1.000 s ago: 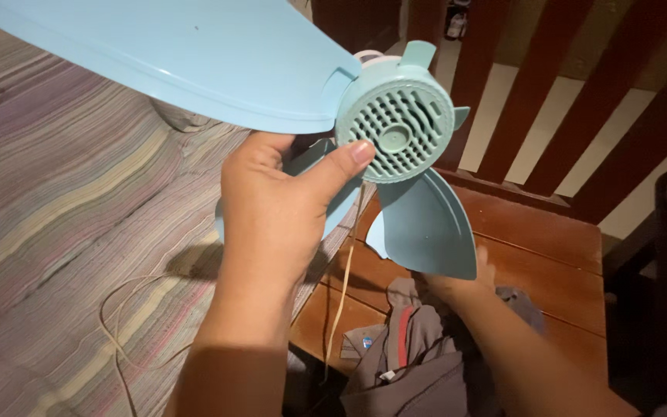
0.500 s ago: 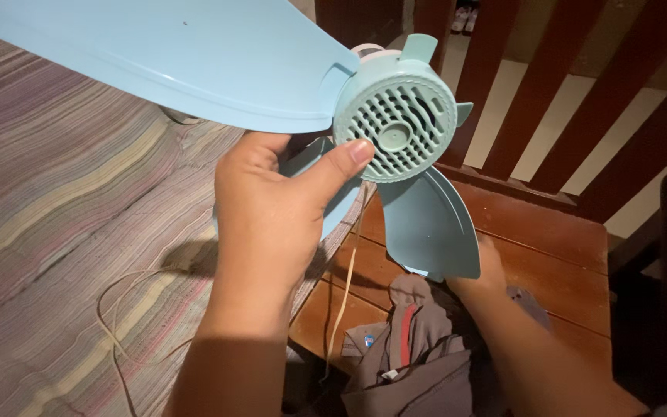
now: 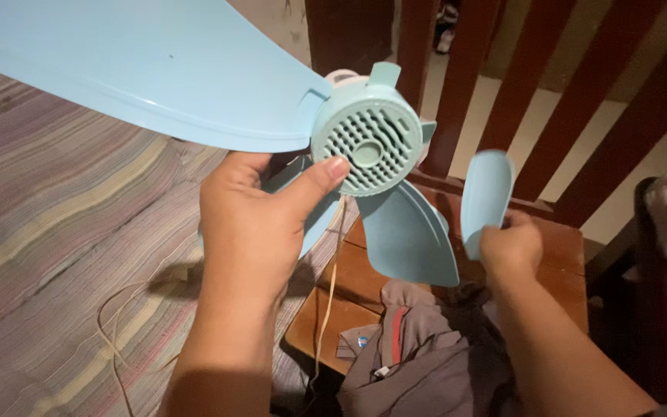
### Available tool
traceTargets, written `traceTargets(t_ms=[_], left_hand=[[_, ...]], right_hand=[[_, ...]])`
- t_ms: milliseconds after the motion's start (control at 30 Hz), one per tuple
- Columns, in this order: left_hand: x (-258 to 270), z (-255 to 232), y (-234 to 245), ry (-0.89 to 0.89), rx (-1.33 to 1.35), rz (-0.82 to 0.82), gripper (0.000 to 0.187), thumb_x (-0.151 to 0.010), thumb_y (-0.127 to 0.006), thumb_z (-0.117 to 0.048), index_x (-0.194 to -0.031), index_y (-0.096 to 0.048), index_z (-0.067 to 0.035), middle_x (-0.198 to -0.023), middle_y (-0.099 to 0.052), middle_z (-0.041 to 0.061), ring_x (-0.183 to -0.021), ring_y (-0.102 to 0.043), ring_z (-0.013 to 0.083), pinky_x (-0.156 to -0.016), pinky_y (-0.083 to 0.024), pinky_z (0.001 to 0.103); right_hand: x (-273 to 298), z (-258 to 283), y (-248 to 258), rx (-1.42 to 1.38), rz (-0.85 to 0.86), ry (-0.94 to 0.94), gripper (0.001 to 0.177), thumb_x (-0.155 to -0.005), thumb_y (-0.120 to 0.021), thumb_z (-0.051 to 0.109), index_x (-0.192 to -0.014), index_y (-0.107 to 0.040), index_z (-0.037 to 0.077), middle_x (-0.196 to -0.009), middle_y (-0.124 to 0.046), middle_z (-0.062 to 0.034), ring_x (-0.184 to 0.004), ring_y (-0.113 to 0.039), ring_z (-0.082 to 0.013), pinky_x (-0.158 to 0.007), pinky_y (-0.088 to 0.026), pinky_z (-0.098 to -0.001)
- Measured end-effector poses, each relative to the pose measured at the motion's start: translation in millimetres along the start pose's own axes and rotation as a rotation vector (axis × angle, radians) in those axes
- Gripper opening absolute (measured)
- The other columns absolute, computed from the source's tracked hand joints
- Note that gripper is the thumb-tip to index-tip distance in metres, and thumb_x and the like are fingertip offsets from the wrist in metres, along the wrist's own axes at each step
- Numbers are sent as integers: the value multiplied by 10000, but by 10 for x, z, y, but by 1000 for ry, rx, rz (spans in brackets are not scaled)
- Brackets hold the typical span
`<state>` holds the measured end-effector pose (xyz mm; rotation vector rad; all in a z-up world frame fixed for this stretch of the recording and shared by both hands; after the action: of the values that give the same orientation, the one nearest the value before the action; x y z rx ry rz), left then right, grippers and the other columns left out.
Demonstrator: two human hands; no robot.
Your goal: The person wipes the motor housing of a small electric fan with a cloth, then attaches four light-blue fan blades one by one to the central hub. The person rotates the hub to align each blade and secures it in place.
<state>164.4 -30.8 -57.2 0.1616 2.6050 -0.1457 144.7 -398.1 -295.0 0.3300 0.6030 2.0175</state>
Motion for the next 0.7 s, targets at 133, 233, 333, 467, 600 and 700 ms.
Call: traceTargets(t_ms=[133,233,333,467,600,700], left_hand=[[95,-112,36,55,-11,-15,316,-782,-834,-63,-1087,-771,-11,-992,-806,68,-871,-741,112,-799,-608,258],[179,-263,55,62,18,7,319,-775,-833,-55,-1083,-769,-5,-989,-804,70,-864,-733,116,-790,-606,262],[256,-385,109,96,-20,7,315,-760,-833,-54,-1065,-774,-9,-970,-809,63,-847,-737,115,-769,-607,263],[341,-539,154,137,-41,11,290,-747,-835,-46,-1029,-785,-3,-930,-813,71,-815,-733,126,-744,-605,274],[401,-760,125,61,-24,57,310,-741,-825,-36,-1048,-787,-9,-971,-814,55,-867,-729,109,-778,-596,264],[444,-832,145,77,-57,76,305,-738,-829,-48,-1039,-791,-9,-960,-825,60,-867,-745,115,-784,-595,263]], right_hand=[[182,703,559,-376,-29,151,551,-958,-614,57,-1481,-438,68,-1360,-598,-219,-1042,-696,-319,-764,-601,-419],[476,1293,957,-723,73,194,522,-983,-569,67,-1477,-407,24,-1377,-604,-242,-979,-702,-359,-610,-616,-403],[839,1724,1326,-901,211,107,526,-935,-582,88,-1441,-444,128,-1284,-631,-149,-997,-741,-240,-716,-627,-357],[1457,2436,1669,-1092,530,466,533,-923,-667,11,-1411,-458,44,-1220,-586,-185,-947,-647,-213,-840,-675,-377],[1791,2740,1781,-1121,671,608,436,-933,-703,27,-1315,-504,-39,-1108,-639,-165,-927,-682,-200,-801,-616,-328],[1990,2852,1818,-1059,736,751,359,-966,-696,42,-1280,-538,-30,-1022,-667,-138,-851,-659,-177,-703,-543,-285]])
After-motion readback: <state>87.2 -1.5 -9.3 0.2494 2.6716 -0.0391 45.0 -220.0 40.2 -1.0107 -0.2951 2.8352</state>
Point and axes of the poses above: each hand's wrist, its own x-axis away from the middle knuckle, its own y-axis out of the back of the hand, z = x × y, the point moved 8 cm from there along -x, towards the middle knuckle
